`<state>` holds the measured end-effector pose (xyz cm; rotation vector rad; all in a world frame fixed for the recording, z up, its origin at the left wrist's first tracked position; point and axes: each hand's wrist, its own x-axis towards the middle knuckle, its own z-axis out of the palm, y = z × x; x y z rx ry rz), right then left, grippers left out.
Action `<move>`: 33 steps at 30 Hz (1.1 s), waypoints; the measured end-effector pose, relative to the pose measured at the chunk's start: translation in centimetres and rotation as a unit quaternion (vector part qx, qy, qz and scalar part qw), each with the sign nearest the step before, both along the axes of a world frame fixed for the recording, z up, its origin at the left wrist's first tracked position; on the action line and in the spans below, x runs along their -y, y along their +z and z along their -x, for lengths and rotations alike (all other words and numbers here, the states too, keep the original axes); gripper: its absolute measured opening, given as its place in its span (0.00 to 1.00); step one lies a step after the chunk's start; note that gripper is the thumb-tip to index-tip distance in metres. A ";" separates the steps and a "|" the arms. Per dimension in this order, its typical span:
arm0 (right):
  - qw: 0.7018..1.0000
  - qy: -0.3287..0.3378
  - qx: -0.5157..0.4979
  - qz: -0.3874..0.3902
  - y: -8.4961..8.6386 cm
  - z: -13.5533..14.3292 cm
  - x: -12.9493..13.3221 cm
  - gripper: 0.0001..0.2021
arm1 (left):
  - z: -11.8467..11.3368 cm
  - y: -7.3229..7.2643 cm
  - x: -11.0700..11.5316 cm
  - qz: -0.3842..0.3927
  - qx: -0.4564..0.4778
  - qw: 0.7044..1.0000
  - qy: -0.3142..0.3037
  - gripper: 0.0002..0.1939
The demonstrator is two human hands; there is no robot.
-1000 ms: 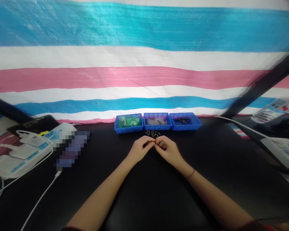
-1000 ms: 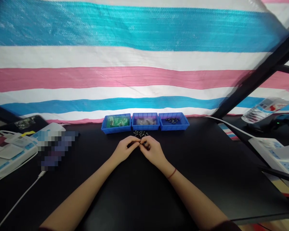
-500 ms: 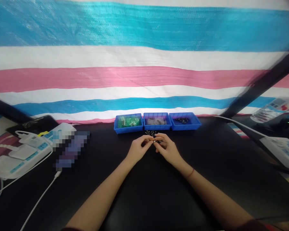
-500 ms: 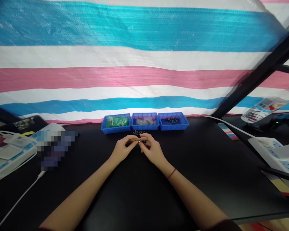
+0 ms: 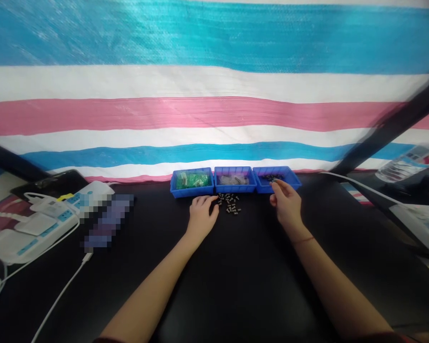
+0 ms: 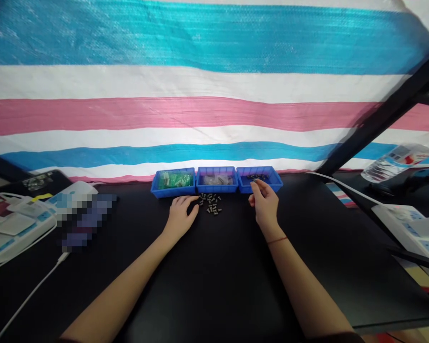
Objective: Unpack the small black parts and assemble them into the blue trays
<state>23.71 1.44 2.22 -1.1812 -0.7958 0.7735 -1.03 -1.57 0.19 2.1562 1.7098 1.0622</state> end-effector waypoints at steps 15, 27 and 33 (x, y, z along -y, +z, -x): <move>0.979 0.135 0.151 0.020 -0.8 2.8 2.0 0.10 | 0.0 -0.6 0.1 0.020 -0.052 0.997 -0.044 0.05; 0.898 0.340 0.273 0.058 0.0 6.3 5.0 0.11 | -0.5 0.6 0.7 0.005 0.045 0.979 -0.199 0.06; 0.905 0.383 0.175 0.069 -0.4 6.4 4.7 0.11 | -0.4 0.4 0.5 0.046 0.127 0.975 -0.175 0.09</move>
